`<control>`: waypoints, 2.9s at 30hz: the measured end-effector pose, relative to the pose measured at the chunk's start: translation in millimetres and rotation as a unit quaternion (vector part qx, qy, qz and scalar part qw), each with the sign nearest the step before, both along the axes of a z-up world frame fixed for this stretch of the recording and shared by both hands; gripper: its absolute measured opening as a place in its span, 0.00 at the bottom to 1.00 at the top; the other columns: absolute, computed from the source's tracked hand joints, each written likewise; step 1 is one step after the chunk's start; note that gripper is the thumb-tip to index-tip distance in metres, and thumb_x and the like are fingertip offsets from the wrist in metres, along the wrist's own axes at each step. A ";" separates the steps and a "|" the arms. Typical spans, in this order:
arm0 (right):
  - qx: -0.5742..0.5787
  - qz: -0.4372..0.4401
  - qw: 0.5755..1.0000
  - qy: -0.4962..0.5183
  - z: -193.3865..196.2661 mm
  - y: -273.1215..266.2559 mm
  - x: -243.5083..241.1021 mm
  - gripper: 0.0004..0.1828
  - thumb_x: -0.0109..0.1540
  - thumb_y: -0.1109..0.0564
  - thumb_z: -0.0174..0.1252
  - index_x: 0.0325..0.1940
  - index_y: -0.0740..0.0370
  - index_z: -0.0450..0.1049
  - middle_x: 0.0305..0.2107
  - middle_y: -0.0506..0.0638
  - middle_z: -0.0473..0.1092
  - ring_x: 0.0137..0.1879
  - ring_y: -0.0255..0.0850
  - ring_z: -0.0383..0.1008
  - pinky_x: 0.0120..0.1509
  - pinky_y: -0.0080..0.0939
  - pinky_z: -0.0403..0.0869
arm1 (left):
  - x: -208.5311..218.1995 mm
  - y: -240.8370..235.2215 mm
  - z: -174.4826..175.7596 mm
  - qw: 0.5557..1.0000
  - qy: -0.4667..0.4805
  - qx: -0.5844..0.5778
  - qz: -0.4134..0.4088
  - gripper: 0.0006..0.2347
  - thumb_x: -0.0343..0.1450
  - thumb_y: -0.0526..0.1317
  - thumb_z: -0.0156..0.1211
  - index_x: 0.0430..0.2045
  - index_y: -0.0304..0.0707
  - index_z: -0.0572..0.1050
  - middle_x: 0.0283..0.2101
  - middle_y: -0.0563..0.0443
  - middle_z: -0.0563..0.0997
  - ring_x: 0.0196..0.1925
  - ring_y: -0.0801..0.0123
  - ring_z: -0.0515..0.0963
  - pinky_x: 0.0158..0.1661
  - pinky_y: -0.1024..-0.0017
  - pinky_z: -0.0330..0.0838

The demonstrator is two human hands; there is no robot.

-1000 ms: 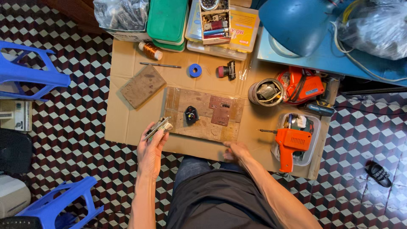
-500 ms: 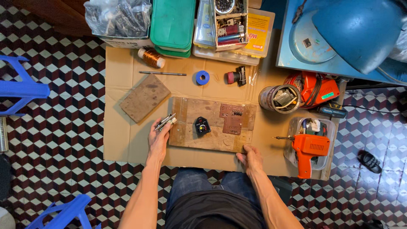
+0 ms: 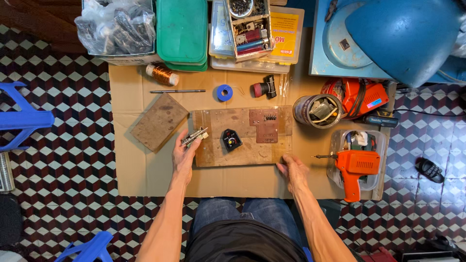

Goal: The person prepares a work area by moving items on a cluttered table, then uses a hot air gun to heat a small electronic component mounted on a wooden board. The person handles solder, a multimeter, and various small parts while working on the component.

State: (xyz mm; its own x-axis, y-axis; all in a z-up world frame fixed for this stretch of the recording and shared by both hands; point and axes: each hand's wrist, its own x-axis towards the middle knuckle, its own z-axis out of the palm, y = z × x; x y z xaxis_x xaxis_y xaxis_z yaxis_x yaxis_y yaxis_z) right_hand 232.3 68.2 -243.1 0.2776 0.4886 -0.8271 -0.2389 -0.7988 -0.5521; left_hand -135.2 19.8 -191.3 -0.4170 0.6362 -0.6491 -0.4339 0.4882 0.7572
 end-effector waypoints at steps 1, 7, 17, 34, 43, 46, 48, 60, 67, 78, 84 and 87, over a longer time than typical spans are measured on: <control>0.004 0.004 1.000 0.000 2.9 4.5 0.6 0.17 0.61 0.61 0.62 0.52 0.73 0.75 0.41 0.57 0.75 0.40 0.43 0.78 0.46 0.36 0.83 | 1.3 5.9 0.9 1.000 -0.003 0.001 0.003 0.33 0.68 0.42 0.68 0.69 0.41 0.61 0.54 0.50 0.78 0.55 0.72 0.74 0.59 0.73 0.63; -0.004 0.002 1.000 0.013 15.0 25.2 -7.1 0.17 0.60 0.62 0.62 0.51 0.74 0.74 0.40 0.57 0.75 0.40 0.42 0.78 0.46 0.36 0.83 | -2.4 33.2 -4.5 0.999 0.024 0.029 -0.026 0.33 0.68 0.42 0.68 0.69 0.41 0.60 0.58 0.50 0.77 0.58 0.72 0.73 0.61 0.72 0.62; -0.040 0.281 0.957 -0.069 82.6 59.2 -21.8 0.35 0.61 0.55 0.66 0.69 0.64 0.62 0.35 0.63 0.73 0.37 0.43 0.71 0.41 0.38 0.71 | -20.2 56.4 -16.3 0.998 0.025 0.063 -0.007 0.32 0.70 0.40 0.68 0.70 0.38 0.59 0.55 0.50 0.77 0.52 0.74 0.73 0.52 0.74 0.65; 0.305 0.474 0.790 -0.243 29.9 80.2 -150.8 0.49 0.57 0.58 0.67 0.76 0.73 0.49 0.71 0.75 0.49 0.77 0.67 0.47 0.79 0.55 0.51 | 11.9 -13.0 95.9 0.983 -0.084 0.085 0.139 0.28 0.71 0.35 0.61 0.67 0.33 0.58 0.56 0.43 0.76 0.57 0.63 0.78 0.63 0.64 0.71; 0.362 0.441 0.814 -0.111 89.8 72.8 -204.3 0.39 0.59 0.59 0.65 0.72 0.67 0.57 0.62 0.68 0.63 0.70 0.61 0.63 0.73 0.52 0.63 | 8.8 -2.2 117.1 0.979 -0.079 0.123 0.142 0.28 0.71 0.34 0.61 0.67 0.33 0.58 0.56 0.42 0.75 0.57 0.64 0.78 0.61 0.64 0.73; 0.500 0.360 0.752 -0.236 143.7 90.9 -143.6 0.27 0.62 0.59 0.64 0.65 0.62 0.67 0.58 0.62 0.70 0.65 0.56 0.71 0.72 0.49 0.68 | 12.6 10.2 115.6 0.978 -0.093 0.135 0.128 0.28 0.72 0.34 0.61 0.67 0.32 0.58 0.56 0.43 0.75 0.57 0.64 0.78 0.61 0.65 0.74; 0.465 0.359 0.682 -0.435 172.2 110.4 -80.8 0.25 0.62 0.61 0.63 0.62 0.67 0.68 0.54 0.61 0.71 0.60 0.56 0.71 0.69 0.51 0.69 | 11.7 13.4 116.5 0.978 -0.100 0.139 0.120 0.27 0.72 0.33 0.61 0.67 0.32 0.58 0.56 0.43 0.75 0.56 0.65 0.78 0.61 0.65 0.74; 0.321 0.452 0.639 -0.534 158.9 161.8 15.3 0.40 0.57 0.49 0.70 0.67 0.70 0.64 0.63 0.68 0.63 0.67 0.64 0.62 0.69 0.60 0.65 | 38.2 37.3 130.0 0.985 -0.121 0.118 0.030 0.25 0.71 0.36 0.63 0.63 0.33 0.63 0.55 0.47 0.76 0.57 0.68 0.78 0.61 0.65 0.73; 0.269 0.502 0.655 -0.496 163.6 173.9 -15.0 0.58 0.47 0.41 0.75 0.70 0.72 0.55 0.63 0.71 0.59 0.66 0.67 0.61 0.66 0.62 0.66 | 40.2 31.8 139.4 0.988 -0.108 0.105 0.021 0.28 0.69 0.40 0.65 0.64 0.34 0.63 0.55 0.48 0.76 0.57 0.68 0.77 0.62 0.65 0.72; 0.362 0.564 0.567 -0.478 206.2 155.0 -64.2 0.58 0.44 0.45 0.75 0.70 0.72 0.57 0.58 0.74 0.61 0.59 0.66 0.65 0.60 0.62 0.69 | 46.4 46.4 148.2 0.983 -0.123 0.135 0.015 0.29 0.69 0.40 0.66 0.65 0.35 0.62 0.54 0.47 0.77 0.57 0.68 0.77 0.64 0.66 0.70; 0.336 0.616 0.571 -0.427 183.8 135.9 -109.5 0.57 0.46 0.46 0.74 0.73 0.68 0.54 0.63 0.69 0.59 0.63 0.64 0.64 0.63 0.60 0.67 | 56.6 50.1 153.3 0.980 -0.129 0.149 -0.002 0.30 0.69 0.40 0.67 0.65 0.36 0.62 0.54 0.46 0.76 0.57 0.67 0.76 0.62 0.66 0.70; 0.396 0.581 0.584 -0.405 187.3 131.1 -96.6 0.61 0.44 0.43 0.75 0.72 0.71 0.53 0.65 0.74 0.55 0.69 0.69 0.57 0.70 0.61 0.61 | 65.4 61.1 150.3 0.981 -0.104 0.158 -0.046 0.30 0.69 0.41 0.68 0.66 0.37 0.63 0.56 0.48 0.76 0.57 0.69 0.76 0.60 0.70 0.69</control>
State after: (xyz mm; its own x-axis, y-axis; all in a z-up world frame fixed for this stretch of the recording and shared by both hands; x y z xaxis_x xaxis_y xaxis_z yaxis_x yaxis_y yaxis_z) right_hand 135.6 199.3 -55.8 -0.4785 0.8771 -0.0417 0.8074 0.4208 -0.4136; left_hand -69.8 80.9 -41.0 -0.2285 0.8479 -0.4784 -0.5597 0.2877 0.7772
